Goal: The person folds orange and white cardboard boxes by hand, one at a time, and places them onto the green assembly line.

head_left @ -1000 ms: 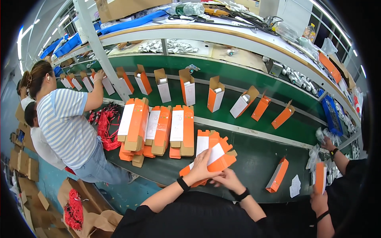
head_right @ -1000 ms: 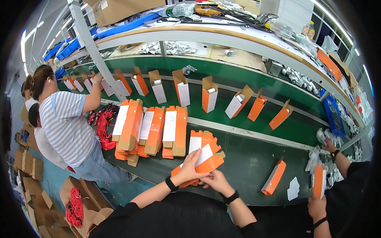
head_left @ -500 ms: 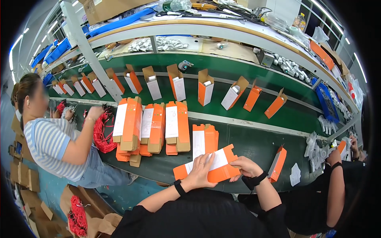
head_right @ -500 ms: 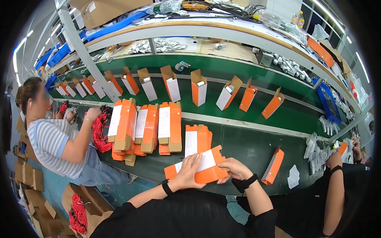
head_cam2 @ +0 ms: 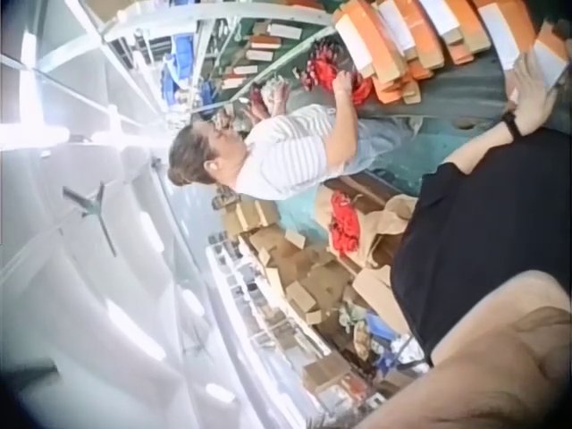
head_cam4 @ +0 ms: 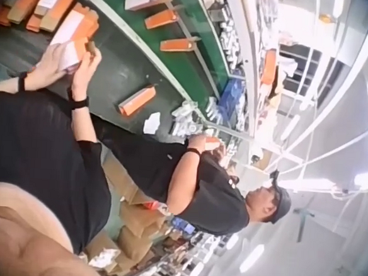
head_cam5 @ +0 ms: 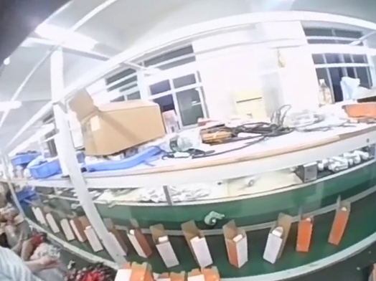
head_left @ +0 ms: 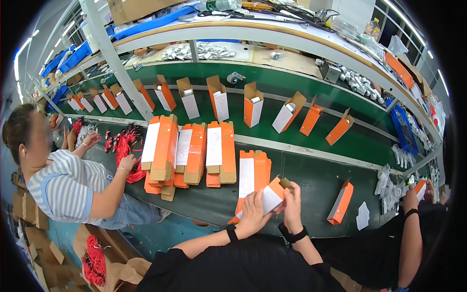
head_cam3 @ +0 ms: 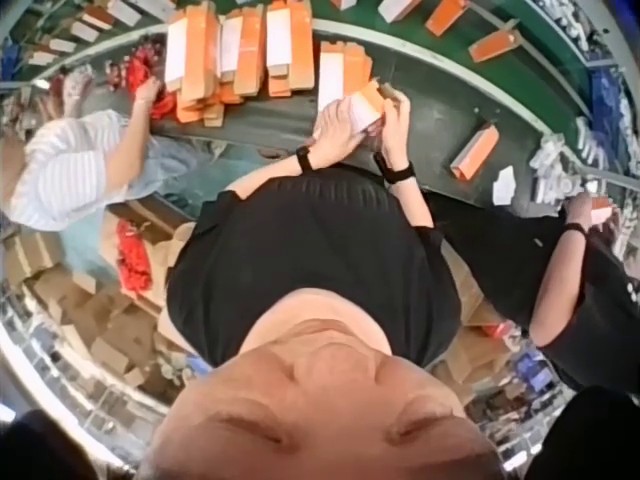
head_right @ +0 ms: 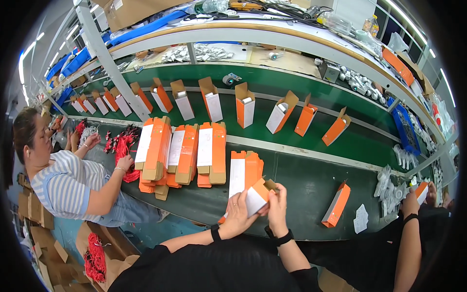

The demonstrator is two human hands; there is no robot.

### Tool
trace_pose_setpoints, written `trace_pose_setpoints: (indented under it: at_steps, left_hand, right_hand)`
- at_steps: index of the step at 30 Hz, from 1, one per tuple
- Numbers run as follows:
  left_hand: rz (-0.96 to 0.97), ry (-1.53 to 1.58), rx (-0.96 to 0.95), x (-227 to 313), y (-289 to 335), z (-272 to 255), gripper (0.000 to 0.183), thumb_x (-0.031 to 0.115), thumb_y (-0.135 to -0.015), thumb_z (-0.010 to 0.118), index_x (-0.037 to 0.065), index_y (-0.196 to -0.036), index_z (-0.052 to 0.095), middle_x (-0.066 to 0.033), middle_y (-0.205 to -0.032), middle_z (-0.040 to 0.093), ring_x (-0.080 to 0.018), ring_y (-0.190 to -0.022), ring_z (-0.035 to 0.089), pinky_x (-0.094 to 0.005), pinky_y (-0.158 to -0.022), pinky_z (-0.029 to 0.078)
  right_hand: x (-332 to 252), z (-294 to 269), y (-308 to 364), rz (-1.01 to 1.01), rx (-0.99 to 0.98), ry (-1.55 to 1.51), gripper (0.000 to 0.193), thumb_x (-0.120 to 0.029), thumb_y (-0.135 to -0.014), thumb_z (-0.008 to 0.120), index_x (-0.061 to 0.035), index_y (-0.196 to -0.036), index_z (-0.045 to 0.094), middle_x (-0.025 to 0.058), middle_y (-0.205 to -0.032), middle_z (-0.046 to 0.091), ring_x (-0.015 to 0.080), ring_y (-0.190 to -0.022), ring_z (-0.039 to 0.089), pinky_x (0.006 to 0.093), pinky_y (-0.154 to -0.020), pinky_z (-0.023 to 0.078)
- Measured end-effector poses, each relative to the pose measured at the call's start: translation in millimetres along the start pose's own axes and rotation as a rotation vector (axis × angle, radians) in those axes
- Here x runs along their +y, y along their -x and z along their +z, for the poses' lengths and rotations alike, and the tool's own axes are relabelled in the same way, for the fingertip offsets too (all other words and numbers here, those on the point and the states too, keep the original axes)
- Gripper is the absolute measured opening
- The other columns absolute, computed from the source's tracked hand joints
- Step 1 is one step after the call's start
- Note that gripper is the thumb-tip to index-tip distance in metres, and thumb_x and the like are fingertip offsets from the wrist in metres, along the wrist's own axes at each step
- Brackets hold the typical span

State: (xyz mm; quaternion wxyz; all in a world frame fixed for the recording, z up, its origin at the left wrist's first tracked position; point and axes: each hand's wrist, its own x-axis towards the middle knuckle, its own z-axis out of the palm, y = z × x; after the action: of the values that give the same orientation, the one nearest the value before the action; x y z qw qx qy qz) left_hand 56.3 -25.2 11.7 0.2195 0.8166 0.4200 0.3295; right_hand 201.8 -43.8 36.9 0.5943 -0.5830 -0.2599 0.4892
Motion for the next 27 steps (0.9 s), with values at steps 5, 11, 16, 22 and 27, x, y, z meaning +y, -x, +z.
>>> trace_pose_setpoints:
  at_steps: [5,11,16,22,27]
  left_hand:
    - [-0.198,0.476,-0.173,-16.2,-3.5,1.1,0.058,0.03,-0.09,0.053,-0.001,-0.135,0.033,-0.0237,-0.124,0.041,-0.0376,-0.116,0.038,-0.0428,-0.102,0.031]
    - [-0.571,1.146,-0.164,-12.0,-16.2,5.3,0.053,0.022,-0.091,0.037,-0.003,-0.137,0.032,-0.016,-0.132,0.042,-0.0226,-0.129,0.034,-0.0314,-0.107,0.025]
    - [-0.456,1.043,-0.256,-8.3,-22.4,7.4,0.05,0.02,-0.089,0.04,-0.002,-0.133,0.036,-0.0137,-0.13,0.043,-0.0227,-0.126,0.036,-0.0315,-0.107,0.026]
    - [-0.728,1.221,-0.4,-9.1,-23.8,-2.1,0.043,0.006,-0.084,0.041,0.001,-0.127,0.041,-0.01,-0.119,0.046,-0.0175,-0.115,0.042,-0.0304,-0.1,0.032]
    - [-0.545,1.221,-0.38,3.8,-36.0,-8.6,0.036,0.012,-0.094,0.036,0.0,-0.126,0.046,-0.011,-0.119,0.053,-0.0166,-0.115,0.047,-0.0291,-0.1,0.034]
  right_hand:
    - [-32.1,2.1,9.6,0.009,-0.206,0.095,0.041,0.002,-0.081,0.045,-0.0056,-0.122,0.043,0.0046,-0.099,0.059,0.0032,-0.07,0.051,0.0184,-0.053,0.04]
    - [-16.1,4.0,-0.3,-0.24,-0.257,0.28,0.046,0.005,-0.081,0.045,-0.0039,-0.126,0.045,0.0057,-0.106,0.057,0.0067,-0.088,0.054,0.0203,-0.072,0.045]
    - [-25.4,-2.9,5.0,-0.287,-0.284,0.438,0.045,-0.007,-0.084,0.059,0.0001,-0.124,0.04,0.0096,-0.101,0.061,0.0087,-0.072,0.059,0.0224,-0.063,0.049]
    - [-2.2,-8.0,26.7,-0.214,-0.243,0.424,0.035,-0.001,-0.085,0.057,-0.0019,-0.113,0.034,0.0124,-0.092,0.06,0.0098,-0.06,0.059,0.0261,-0.043,0.046]
    - [-1.0,-18.4,13.1,-0.408,-0.123,0.431,0.03,0.008,-0.086,0.048,-0.0014,-0.112,0.037,0.0123,-0.088,0.059,0.0111,-0.055,0.054,0.0252,-0.051,0.045]
